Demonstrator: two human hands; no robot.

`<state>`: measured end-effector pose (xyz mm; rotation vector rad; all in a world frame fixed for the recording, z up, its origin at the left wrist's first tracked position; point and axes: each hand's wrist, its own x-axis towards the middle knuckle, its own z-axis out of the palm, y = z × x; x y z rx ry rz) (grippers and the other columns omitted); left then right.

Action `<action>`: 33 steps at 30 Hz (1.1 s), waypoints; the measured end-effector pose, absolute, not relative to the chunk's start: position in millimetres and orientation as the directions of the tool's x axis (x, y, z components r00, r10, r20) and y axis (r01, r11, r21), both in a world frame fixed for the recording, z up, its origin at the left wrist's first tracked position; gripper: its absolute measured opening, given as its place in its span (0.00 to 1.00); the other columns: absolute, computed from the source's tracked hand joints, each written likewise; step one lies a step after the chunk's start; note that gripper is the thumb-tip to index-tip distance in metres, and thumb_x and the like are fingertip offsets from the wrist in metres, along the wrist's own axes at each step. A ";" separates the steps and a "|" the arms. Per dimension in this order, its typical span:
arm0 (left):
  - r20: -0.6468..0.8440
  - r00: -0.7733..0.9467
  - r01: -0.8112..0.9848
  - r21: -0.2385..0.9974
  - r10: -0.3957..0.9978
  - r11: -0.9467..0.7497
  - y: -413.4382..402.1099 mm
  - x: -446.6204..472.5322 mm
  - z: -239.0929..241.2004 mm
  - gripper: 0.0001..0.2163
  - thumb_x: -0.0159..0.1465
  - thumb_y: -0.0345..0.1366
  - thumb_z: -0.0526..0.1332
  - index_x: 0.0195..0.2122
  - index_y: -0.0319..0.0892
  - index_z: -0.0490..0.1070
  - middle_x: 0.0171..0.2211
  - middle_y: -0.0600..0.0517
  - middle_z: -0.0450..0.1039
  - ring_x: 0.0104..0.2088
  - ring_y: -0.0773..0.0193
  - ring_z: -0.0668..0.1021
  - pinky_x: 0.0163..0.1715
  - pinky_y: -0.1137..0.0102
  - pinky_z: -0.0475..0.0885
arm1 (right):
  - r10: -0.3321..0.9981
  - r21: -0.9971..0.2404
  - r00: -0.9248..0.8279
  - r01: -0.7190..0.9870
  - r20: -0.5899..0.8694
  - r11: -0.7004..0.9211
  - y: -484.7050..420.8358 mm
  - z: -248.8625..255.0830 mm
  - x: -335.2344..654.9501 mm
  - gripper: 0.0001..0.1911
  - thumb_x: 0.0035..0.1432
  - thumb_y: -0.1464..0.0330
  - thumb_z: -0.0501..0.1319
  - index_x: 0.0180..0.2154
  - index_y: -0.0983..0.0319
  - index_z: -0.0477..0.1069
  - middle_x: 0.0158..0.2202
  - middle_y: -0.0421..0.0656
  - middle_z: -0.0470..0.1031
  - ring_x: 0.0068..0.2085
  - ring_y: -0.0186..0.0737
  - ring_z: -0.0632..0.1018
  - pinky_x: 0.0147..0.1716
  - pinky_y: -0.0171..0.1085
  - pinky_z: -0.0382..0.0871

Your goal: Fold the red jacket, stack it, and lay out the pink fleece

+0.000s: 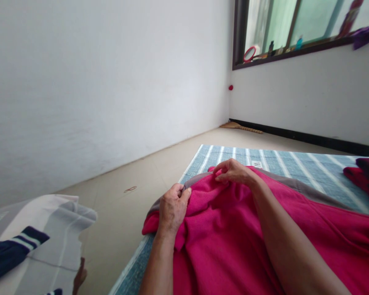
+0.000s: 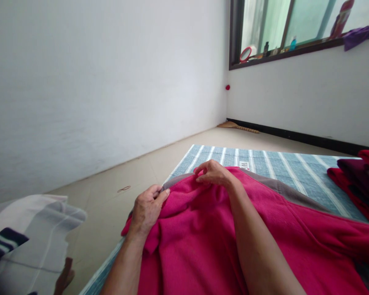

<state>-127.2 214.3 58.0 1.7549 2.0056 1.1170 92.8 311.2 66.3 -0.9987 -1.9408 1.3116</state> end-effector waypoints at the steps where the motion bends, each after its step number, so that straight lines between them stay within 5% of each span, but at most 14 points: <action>1: 0.294 -0.245 0.733 0.679 0.924 -0.021 214.4 -127.5 58.0 0.11 0.58 0.45 0.55 0.25 0.44 0.67 0.19 0.57 0.67 0.23 0.66 0.69 0.26 0.72 0.63 | 0.829 -0.927 -0.558 0.285 0.045 0.242 311.8 65.6 91.4 0.11 0.44 0.69 0.65 0.33 0.63 0.78 0.16 0.36 0.71 0.20 0.34 0.71 0.21 0.31 0.63; 5: 0.292 -0.245 0.732 0.681 0.925 -0.021 214.6 -128.7 57.2 0.12 0.58 0.46 0.55 0.25 0.44 0.67 0.19 0.57 0.68 0.23 0.66 0.70 0.26 0.72 0.63 | 0.855 -0.837 -0.517 0.453 0.035 0.308 313.2 59.5 79.3 0.18 0.43 0.74 0.63 0.40 0.61 0.77 0.16 0.33 0.68 0.20 0.32 0.69 0.21 0.30 0.59; 9: 0.293 -0.240 0.734 0.679 0.925 -0.024 214.9 -129.6 55.6 0.12 0.58 0.46 0.55 0.25 0.44 0.67 0.19 0.57 0.66 0.22 0.66 0.69 0.25 0.72 0.63 | 0.865 -0.707 -0.459 0.543 0.202 0.453 312.6 54.5 66.9 0.06 0.46 0.72 0.61 0.28 0.61 0.76 0.17 0.35 0.66 0.21 0.30 0.65 0.22 0.31 0.55; 15: 0.264 -0.187 0.752 0.658 0.946 -0.035 213.4 -126.8 58.7 0.13 0.59 0.47 0.55 0.24 0.44 0.66 0.18 0.57 0.66 0.21 0.66 0.69 0.24 0.72 0.64 | 0.839 -0.728 -0.492 0.483 0.233 0.486 310.4 59.7 70.3 0.11 0.53 0.69 0.54 0.23 0.62 0.72 0.16 0.35 0.64 0.20 0.30 0.64 0.21 0.31 0.52; 19: 0.231 -0.189 0.760 0.650 0.954 -0.007 209.4 -121.7 64.5 0.18 0.59 0.49 0.57 0.41 0.40 0.72 0.31 0.48 0.77 0.34 0.57 0.79 0.35 0.68 0.71 | 0.860 -0.781 -0.475 0.459 0.187 0.423 311.9 60.3 76.1 0.14 0.54 0.67 0.53 0.18 0.61 0.63 0.13 0.35 0.63 0.17 0.30 0.64 0.19 0.31 0.52; 23: 0.219 -0.109 0.789 0.612 0.970 -0.049 208.2 -118.8 61.9 0.34 0.53 0.49 0.65 0.59 0.41 0.63 0.50 0.41 0.75 0.51 0.52 0.76 0.47 0.64 0.70 | 0.873 -0.801 -0.457 0.454 0.167 0.390 313.5 59.4 77.6 0.14 0.54 0.66 0.54 0.18 0.60 0.62 0.12 0.34 0.63 0.17 0.30 0.64 0.19 0.31 0.53; 33: 0.189 -0.136 0.771 0.636 0.972 -0.016 215.6 -129.3 55.5 0.18 0.61 0.40 0.53 0.46 0.40 0.77 0.43 0.43 0.80 0.46 0.55 0.80 0.49 0.64 0.70 | 0.882 -0.790 -0.378 0.430 0.282 0.437 318.0 51.3 69.7 0.19 0.58 0.65 0.53 0.16 0.61 0.60 0.13 0.37 0.64 0.17 0.29 0.63 0.20 0.32 0.54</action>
